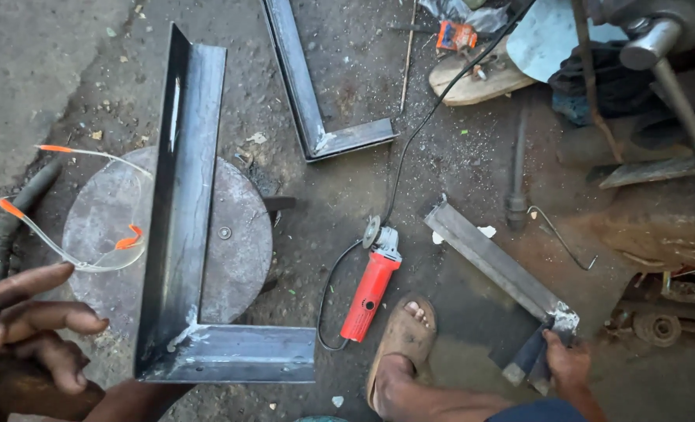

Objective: Fitting and aligning metal L-beams and bars to assemble a frame, including cleaning joint surfaces with a small tool.

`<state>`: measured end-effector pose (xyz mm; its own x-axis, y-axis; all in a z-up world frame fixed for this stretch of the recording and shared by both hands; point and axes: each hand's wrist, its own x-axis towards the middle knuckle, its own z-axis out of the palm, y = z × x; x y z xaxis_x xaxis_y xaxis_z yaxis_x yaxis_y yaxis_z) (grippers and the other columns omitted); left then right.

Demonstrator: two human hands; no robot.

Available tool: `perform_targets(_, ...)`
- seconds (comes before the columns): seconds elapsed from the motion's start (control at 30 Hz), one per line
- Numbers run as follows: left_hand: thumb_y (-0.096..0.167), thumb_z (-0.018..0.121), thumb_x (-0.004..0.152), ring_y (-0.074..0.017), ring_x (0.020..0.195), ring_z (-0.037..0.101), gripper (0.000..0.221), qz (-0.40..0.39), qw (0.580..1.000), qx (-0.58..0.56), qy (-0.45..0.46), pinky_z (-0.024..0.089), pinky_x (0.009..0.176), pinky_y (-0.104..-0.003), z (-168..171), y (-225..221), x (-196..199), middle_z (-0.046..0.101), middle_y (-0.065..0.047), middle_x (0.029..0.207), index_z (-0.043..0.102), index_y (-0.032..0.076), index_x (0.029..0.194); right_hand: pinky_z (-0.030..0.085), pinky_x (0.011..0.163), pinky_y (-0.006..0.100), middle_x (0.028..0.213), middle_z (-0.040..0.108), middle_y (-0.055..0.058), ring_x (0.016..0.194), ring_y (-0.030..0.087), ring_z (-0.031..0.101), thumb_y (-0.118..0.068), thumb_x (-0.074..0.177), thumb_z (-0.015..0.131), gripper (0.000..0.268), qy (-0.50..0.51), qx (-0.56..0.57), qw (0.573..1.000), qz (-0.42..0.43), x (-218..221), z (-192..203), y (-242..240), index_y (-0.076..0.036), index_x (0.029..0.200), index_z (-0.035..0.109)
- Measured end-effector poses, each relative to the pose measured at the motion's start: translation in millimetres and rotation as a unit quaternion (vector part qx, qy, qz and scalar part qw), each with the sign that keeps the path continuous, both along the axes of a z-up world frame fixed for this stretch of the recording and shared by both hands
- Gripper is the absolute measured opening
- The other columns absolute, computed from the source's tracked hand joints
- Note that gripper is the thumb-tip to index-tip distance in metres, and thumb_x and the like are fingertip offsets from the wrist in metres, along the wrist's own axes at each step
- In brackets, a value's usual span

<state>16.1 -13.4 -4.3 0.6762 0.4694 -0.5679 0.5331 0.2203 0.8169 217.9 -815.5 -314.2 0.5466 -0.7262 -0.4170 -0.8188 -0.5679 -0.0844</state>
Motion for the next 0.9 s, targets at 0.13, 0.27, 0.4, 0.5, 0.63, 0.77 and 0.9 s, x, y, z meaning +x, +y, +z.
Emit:
perform_targets(0.13,0.04,0.047,0.107,-0.0449,0.046,0.078,0.073,-0.049,0.996,-0.05,-0.05,0.069,0.058,-0.057,-24.9,26.6,-13.2,0.082,-0.035,0.115,0.046,-0.001,0.168,0.045,0.1,0.055,0.147,0.057,0.021,0.129,0.045,0.054,-0.037,0.081,0.083,0.082,-0.056,0.027,0.998,-0.022,-5.1,6.5,8.0,0.0,0.149,0.055)
perform_targets(0.27,0.026,0.03,0.105,-0.0639,0.046,0.058,0.072,0.006,0.999,-0.014,0.044,0.053,0.067,-0.068,-14.9,9.8,9.9,0.072,-0.047,0.115,0.045,-0.004,0.169,0.045,0.098,0.057,0.142,0.062,0.023,0.125,0.047,0.058,-0.046,0.084,0.077,0.077,-0.027,0.055,0.998,-0.024,-8.6,-2.6,-3.2,0.001,0.143,0.064)
perform_targets(0.4,0.028,0.036,0.105,-0.0599,0.046,0.063,0.073,-0.007,0.999,-0.039,0.003,0.057,0.066,-0.067,-21.6,10.7,12.0,0.073,-0.045,0.115,0.044,-0.004,0.17,0.051,0.092,0.047,0.129,0.066,0.011,0.113,0.03,0.063,-0.025,0.08,0.087,0.064,-0.083,0.157,0.98,-0.09,-0.9,-2.9,2.6,0.0,0.134,0.066)
perform_targets(0.5,0.018,0.028,0.108,-0.0683,0.056,0.051,0.066,0.056,0.995,-0.015,0.085,0.049,0.062,-0.081,21.4,-30.8,57.3,0.067,-0.049,0.115,0.049,-0.006,0.165,0.053,0.088,0.051,0.136,0.064,0.021,0.116,0.037,0.064,-0.03,0.068,0.097,0.091,-0.025,0.07,0.994,-0.082,-0.1,-22.2,-15.1,0.012,0.14,0.06)
perform_targets(0.63,0.03,0.035,0.106,-0.0494,0.042,0.063,0.069,-0.012,0.999,0.026,-0.014,0.06,0.05,-0.06,1.8,-22.1,31.6,0.075,-0.038,0.107,0.051,-0.009,0.159,0.045,0.101,0.054,0.152,0.053,0.023,0.133,0.045,0.052,-0.031,0.085,0.086,0.091,-0.038,0.026,0.998,-0.049,6.7,-16.4,-18.4,0.005,0.157,0.044)
perform_targets(0.77,0.03,0.035,0.105,-0.0466,0.044,0.059,0.068,0.009,0.999,0.044,-0.013,0.06,0.035,-0.065,20.0,-38.7,43.6,0.073,-0.038,0.104,0.053,-0.008,0.158,0.05,0.073,0.06,0.117,0.072,0.024,0.101,0.043,0.068,-0.017,0.075,0.091,0.058,-0.148,0.016,0.989,0.017,8.9,-9.4,-32.8,0.005,0.125,0.07)
perform_targets(0.9,0.029,0.04,0.103,-0.0383,0.05,0.063,0.063,0.002,0.999,0.033,-0.041,0.053,0.048,-0.046,42.9,-54.2,46.8,0.077,-0.032,0.104,0.059,-0.006,0.152,0.051,0.075,0.054,0.112,0.073,0.023,0.097,0.041,0.068,-0.038,0.069,0.097,0.077,-0.187,-0.039,0.976,0.108,13.7,8.9,-48.7,0.004,0.126,0.066)
